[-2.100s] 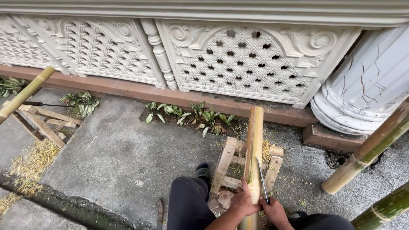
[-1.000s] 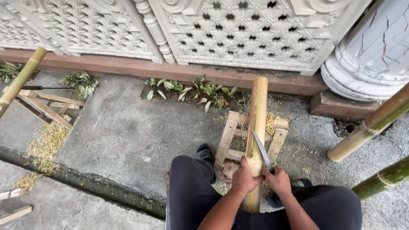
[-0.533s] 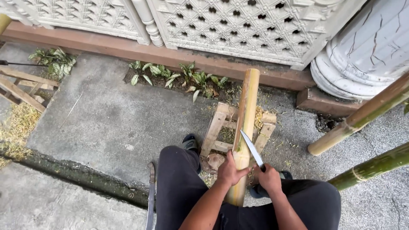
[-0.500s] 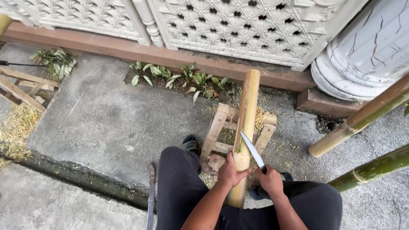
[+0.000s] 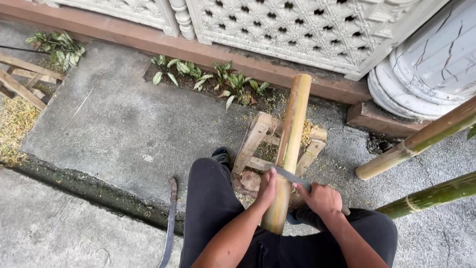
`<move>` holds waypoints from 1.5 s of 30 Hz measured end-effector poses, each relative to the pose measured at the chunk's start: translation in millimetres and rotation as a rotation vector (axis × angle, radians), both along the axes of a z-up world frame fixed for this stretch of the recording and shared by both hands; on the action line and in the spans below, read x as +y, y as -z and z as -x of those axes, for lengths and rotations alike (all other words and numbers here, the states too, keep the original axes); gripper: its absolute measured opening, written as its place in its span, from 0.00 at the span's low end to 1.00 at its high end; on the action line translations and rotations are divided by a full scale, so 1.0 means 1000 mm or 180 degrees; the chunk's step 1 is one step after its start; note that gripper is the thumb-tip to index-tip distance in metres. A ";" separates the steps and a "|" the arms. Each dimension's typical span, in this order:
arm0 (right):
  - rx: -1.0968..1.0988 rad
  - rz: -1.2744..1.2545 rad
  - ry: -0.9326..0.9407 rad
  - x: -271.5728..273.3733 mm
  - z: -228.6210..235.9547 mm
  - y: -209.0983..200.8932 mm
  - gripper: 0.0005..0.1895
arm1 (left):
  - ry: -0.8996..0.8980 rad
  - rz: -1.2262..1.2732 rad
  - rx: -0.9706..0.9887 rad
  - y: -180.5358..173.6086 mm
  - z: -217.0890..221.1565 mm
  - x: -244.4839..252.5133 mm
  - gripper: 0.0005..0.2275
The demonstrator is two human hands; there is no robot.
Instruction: Scraping the outer layer of a bamboo pole with a small knife.
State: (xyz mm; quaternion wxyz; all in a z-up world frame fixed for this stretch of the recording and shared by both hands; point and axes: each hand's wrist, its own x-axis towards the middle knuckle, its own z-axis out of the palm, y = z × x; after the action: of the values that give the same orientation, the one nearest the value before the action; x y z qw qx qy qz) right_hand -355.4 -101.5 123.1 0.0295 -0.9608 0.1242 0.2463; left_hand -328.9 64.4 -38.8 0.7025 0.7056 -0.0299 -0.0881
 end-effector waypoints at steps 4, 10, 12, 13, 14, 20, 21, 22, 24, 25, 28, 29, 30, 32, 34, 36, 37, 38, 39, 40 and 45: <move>-0.0331 0.0023 -0.0083 0.002 -0.001 0.000 0.45 | -0.0532 0.0289 0.1213 -0.007 -0.027 -0.012 0.36; -0.0233 0.0193 -0.0277 -0.003 -0.012 0.001 0.45 | -0.0833 -0.0254 0.2293 -0.025 -0.058 -0.017 0.42; -0.0169 0.0220 -0.0285 -0.003 -0.012 0.001 0.45 | -0.0796 -0.0477 0.2480 -0.029 -0.061 -0.018 0.43; -0.0160 0.0234 -0.0266 -0.003 -0.012 -0.001 0.45 | -0.0766 -0.0620 0.2499 -0.027 -0.063 -0.020 0.44; -0.0156 0.0249 -0.0252 -0.002 -0.013 -0.003 0.45 | -0.0740 -0.0759 0.2513 -0.026 -0.065 -0.021 0.45; 0.0062 0.0212 -0.0001 -0.004 -0.033 0.003 0.47 | -0.0366 -0.1156 0.2461 -0.018 -0.094 -0.023 0.47; 0.0059 0.0211 0.0008 -0.002 -0.035 -0.001 0.47 | -0.0359 -0.1161 0.2457 -0.020 -0.093 -0.022 0.47; 0.0006 0.0221 -0.0041 -0.001 -0.034 -0.005 0.46 | -0.0328 -0.1111 0.2491 -0.022 -0.087 -0.021 0.46; -0.0090 0.0235 -0.0094 -0.001 -0.028 -0.007 0.46 | -0.0308 -0.1053 0.2484 -0.029 -0.076 -0.018 0.45; -0.0029 0.0192 -0.0119 -0.002 -0.024 -0.004 0.45 | -0.0340 -0.1019 0.2394 -0.033 -0.071 -0.016 0.45; 0.0032 0.0194 -0.0198 -0.003 -0.012 0.000 0.46 | -0.0423 -0.1048 0.2260 -0.033 -0.057 -0.012 0.46; 0.0021 0.0245 -0.0246 -0.003 -0.006 0.002 0.46 | -0.0467 -0.1106 0.2205 -0.030 -0.049 -0.011 0.46; 0.0033 0.0237 -0.0240 -0.003 -0.008 0.005 0.46 | -0.0462 -0.1116 0.2216 -0.027 -0.054 -0.013 0.46; -0.0016 0.0164 -0.0172 -0.005 -0.011 0.008 0.46 | -0.0524 -0.1183 0.2159 -0.022 -0.062 -0.018 0.45; -0.0017 0.0198 -0.0122 -0.003 -0.017 0.003 0.46 | -0.0535 -0.1231 0.2185 -0.013 -0.066 -0.022 0.45; -0.0069 0.0236 -0.0075 -0.001 -0.023 -0.002 0.46 | -0.0559 -0.1268 0.2161 -0.016 -0.072 -0.023 0.45; -0.0061 0.0265 -0.0078 0.000 -0.025 -0.004 0.46 | -0.0518 -0.1243 0.2201 -0.023 -0.076 -0.021 0.45; -0.0021 0.0295 -0.0087 0.000 -0.022 -0.006 0.46 | -0.0474 -0.1219 0.2274 -0.029 -0.073 -0.020 0.45; -0.0024 0.0299 -0.0087 0.000 -0.018 -0.006 0.46 | -0.0475 -0.1215 0.2271 -0.032 -0.068 -0.018 0.45; 0.0028 0.0210 -0.0103 0.000 -0.015 -0.005 0.46 | -0.0413 -0.1201 0.2331 -0.036 -0.063 -0.016 0.46; 0.0165 0.0136 -0.0065 0.000 -0.024 -0.008 0.46 | -0.0393 -0.1211 0.2212 -0.005 -0.074 -0.021 0.46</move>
State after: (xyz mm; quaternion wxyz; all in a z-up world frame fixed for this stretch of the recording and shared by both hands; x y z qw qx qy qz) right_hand -331.3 -101.7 131.0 0.0033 -0.9557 0.1203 0.2687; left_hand -255.1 43.0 -34.1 0.5315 0.7518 0.2687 -0.2831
